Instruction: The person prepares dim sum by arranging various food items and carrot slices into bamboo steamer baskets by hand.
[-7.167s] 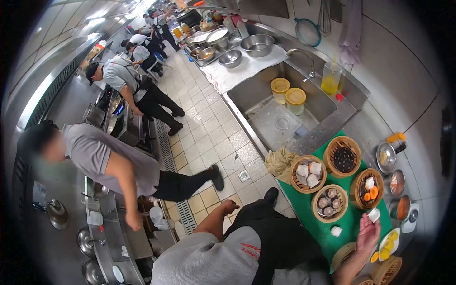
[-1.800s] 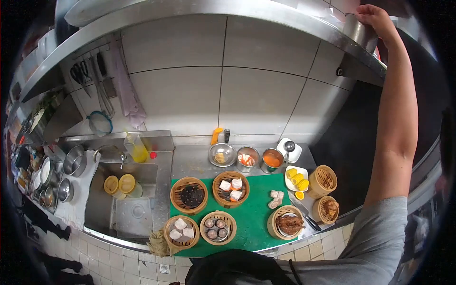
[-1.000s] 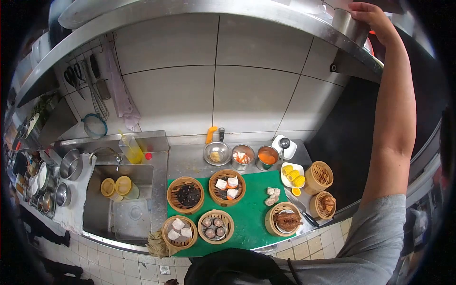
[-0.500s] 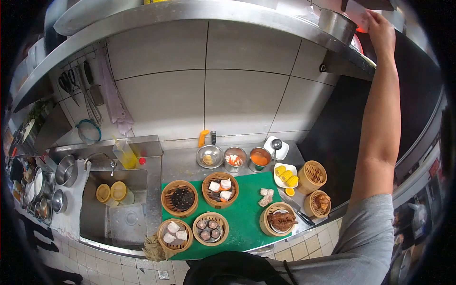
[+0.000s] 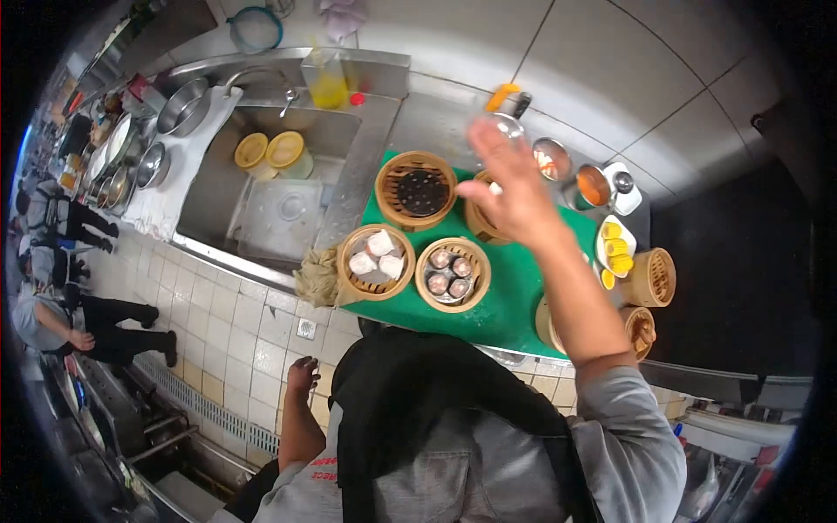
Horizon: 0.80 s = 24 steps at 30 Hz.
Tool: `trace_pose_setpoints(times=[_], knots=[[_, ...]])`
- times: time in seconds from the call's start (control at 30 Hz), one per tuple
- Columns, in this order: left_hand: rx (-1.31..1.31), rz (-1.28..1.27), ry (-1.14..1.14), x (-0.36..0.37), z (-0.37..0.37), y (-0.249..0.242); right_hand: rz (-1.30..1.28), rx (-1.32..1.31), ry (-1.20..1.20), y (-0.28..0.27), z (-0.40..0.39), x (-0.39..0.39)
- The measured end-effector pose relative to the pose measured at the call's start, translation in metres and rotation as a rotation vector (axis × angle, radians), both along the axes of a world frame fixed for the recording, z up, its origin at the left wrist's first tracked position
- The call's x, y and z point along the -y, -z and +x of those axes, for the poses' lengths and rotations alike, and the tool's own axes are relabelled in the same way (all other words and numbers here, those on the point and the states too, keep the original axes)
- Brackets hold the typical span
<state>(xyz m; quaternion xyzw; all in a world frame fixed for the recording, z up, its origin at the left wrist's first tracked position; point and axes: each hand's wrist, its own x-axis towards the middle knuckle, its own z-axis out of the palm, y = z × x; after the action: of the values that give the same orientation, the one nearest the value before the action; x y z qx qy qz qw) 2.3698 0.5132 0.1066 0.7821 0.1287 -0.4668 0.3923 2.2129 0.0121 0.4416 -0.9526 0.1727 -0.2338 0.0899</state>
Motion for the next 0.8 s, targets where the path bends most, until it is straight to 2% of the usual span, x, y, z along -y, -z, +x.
trace_pose_setpoints(times=[0.1, 0.13, 0.23, 0.27, 0.37, 0.43, 0.53, 0.63, 0.73, 0.77, 0.8], knots=[[0.029, -0.009, -0.033, -0.006, 0.006, -0.008, 0.105, -0.229, 0.000, 0.083, 0.035, -0.004], [0.034, -0.001, -0.043, -0.010, 0.006, -0.010, 0.114, -0.231, -0.007, 0.102, 0.041, -0.007], [0.009, 0.024, -0.058, -0.023, 0.007, -0.010, 0.124, -0.540, 0.005, 0.129, 0.051, -0.017], [-0.010, 0.045, -0.067, -0.029, 0.004, -0.011, 0.131, -0.547, 0.000, 0.132, 0.053, -0.019], [-0.050, 0.091, -0.068, -0.043, -0.007, -0.012, 0.158, -0.521, 0.042, 0.132, 0.054, -0.021], [-0.078, 0.099, -0.045, -0.063, -0.012, 0.010, 0.165, -0.505, 0.035, 0.132, 0.050, -0.023], [-0.112, 0.111, -0.006, -0.074, -0.013, 0.016, 0.203, -0.464, 0.029, 0.132, 0.046, -0.024], [-0.110, 0.088, 0.017, -0.072, -0.002, 0.015, 0.196, -0.194, -0.032, 0.114, 0.034, -0.030], [-0.102, 0.087, 0.002, -0.049, 0.015, -0.002, 0.237, 0.071, 0.049, 0.104, -0.003, -0.012], [-0.090, 0.076, 0.013, -0.044, 0.021, -0.002, 0.338, 0.037, 0.189, 0.080, -0.024, -0.008], [-0.075, 0.063, 0.016, -0.037, 0.026, -0.005, 0.308, 0.024, 0.324, 0.083, -0.050, 0.006]])
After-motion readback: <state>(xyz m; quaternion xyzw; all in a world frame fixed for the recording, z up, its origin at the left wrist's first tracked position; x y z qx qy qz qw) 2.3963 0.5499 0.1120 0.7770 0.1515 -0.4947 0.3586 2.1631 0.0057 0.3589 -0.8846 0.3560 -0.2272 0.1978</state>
